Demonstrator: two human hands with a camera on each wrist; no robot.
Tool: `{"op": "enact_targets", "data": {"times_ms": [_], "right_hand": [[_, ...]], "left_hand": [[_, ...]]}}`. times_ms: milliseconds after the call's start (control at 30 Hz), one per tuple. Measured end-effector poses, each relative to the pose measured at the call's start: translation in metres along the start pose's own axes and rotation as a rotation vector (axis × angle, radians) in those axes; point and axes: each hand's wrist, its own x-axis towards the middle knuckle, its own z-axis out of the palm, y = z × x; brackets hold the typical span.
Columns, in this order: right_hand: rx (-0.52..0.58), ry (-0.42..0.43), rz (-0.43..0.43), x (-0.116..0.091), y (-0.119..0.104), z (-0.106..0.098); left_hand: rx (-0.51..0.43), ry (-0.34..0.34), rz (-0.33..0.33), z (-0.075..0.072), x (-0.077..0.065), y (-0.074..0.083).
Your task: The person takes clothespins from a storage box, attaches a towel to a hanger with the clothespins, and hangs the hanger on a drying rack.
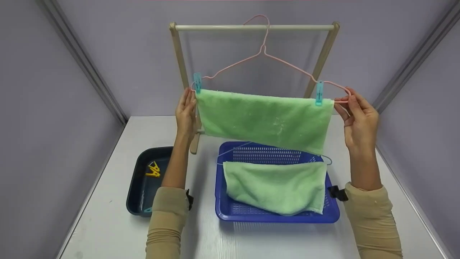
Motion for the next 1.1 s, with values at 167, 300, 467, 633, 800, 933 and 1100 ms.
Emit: {"op": "enact_targets", "data": {"times_ms": [167,300,467,633,800,933,1100], "right_hand": [[0.030,0.002,0.023,0.005,0.000,0.005],[0.045,-0.003,0.040,0.004,0.000,0.006],[-0.011,-0.041,0.067,-0.002,0.005,0.000],[-0.111,-0.090,0.080,-0.008,0.011,-0.010],[-0.155,-0.129,0.126,-0.008,0.014,-0.017],[-0.232,-0.162,0.148,-0.005,0.013,-0.020],[-0.286,-0.174,0.175,0.000,0.011,-0.022]], "left_hand": [[0.009,0.004,-0.003,-0.003,0.001,-0.001],[0.001,0.020,-0.015,-0.005,0.001,-0.002],[-0.057,0.076,-0.047,-0.010,0.002,-0.006],[-0.081,0.123,-0.084,-0.015,0.002,-0.010],[-0.121,0.129,-0.088,-0.014,0.005,-0.012],[-0.135,0.133,-0.078,-0.012,0.005,-0.013],[-0.132,0.157,-0.096,-0.012,0.004,-0.013]]}}
